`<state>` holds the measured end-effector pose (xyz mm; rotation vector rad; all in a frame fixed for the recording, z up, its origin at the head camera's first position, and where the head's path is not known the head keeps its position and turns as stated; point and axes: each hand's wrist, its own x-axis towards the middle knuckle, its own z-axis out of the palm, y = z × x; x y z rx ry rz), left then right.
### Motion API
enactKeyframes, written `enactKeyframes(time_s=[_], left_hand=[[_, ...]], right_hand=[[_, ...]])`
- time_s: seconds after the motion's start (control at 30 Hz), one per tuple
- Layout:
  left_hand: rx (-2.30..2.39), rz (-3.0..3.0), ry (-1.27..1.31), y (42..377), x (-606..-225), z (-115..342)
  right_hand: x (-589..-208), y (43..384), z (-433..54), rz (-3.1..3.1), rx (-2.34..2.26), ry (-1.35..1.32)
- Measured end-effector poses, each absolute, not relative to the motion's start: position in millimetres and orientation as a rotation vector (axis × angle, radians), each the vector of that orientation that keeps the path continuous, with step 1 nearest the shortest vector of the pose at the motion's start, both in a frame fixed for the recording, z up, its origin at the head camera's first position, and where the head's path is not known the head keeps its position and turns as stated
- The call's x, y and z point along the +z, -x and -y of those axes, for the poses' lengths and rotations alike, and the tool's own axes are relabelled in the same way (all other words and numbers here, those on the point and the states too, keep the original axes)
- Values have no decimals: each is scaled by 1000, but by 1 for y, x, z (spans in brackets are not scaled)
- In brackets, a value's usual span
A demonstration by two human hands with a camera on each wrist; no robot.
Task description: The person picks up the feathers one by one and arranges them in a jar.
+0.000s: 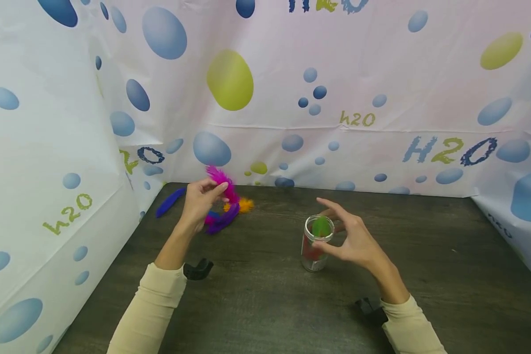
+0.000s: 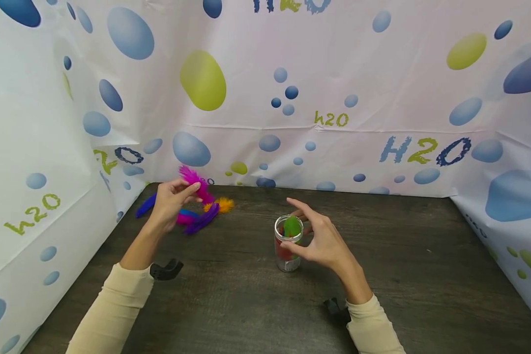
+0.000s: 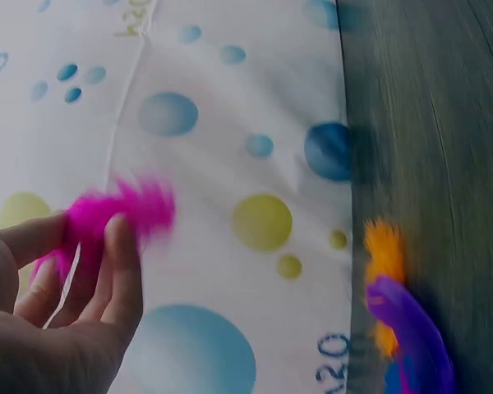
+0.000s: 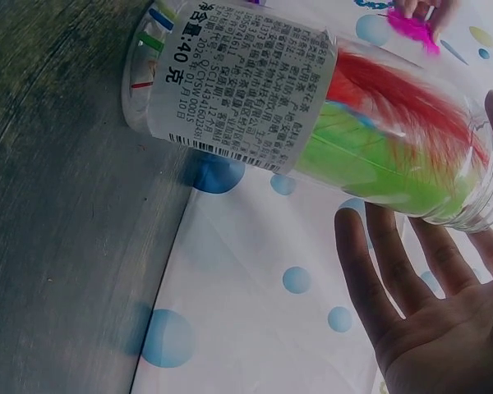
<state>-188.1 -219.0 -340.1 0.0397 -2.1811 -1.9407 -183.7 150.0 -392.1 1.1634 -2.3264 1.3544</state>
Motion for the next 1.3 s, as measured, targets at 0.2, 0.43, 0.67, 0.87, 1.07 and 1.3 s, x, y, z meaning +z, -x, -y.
enactKeyframes(time_s=[0.2, 0.43, 0.67, 0.87, 1.07, 1.3], left_hand=[[-1957, 2131, -5, 189, -336, 205], [-1992, 2180, 119, 189, -335, 197], [-2036, 2172, 144, 187, -336, 192], [-1917, 2217, 198, 187, -335, 187], [-1918, 2205, 217, 186, -331, 178], [-2040, 2149, 257, 184, -326, 162]], right_hand=[[-392, 183, -149, 2346, 1355, -1150], [-394, 183, -149, 2346, 1351, -1146], [-393, 183, -149, 2338, 1343, -1153], [-393, 183, -149, 2331, 1345, -1158], [-393, 184, -149, 2318, 1343, -1166], [-393, 184, -149, 2313, 1330, -1165]])
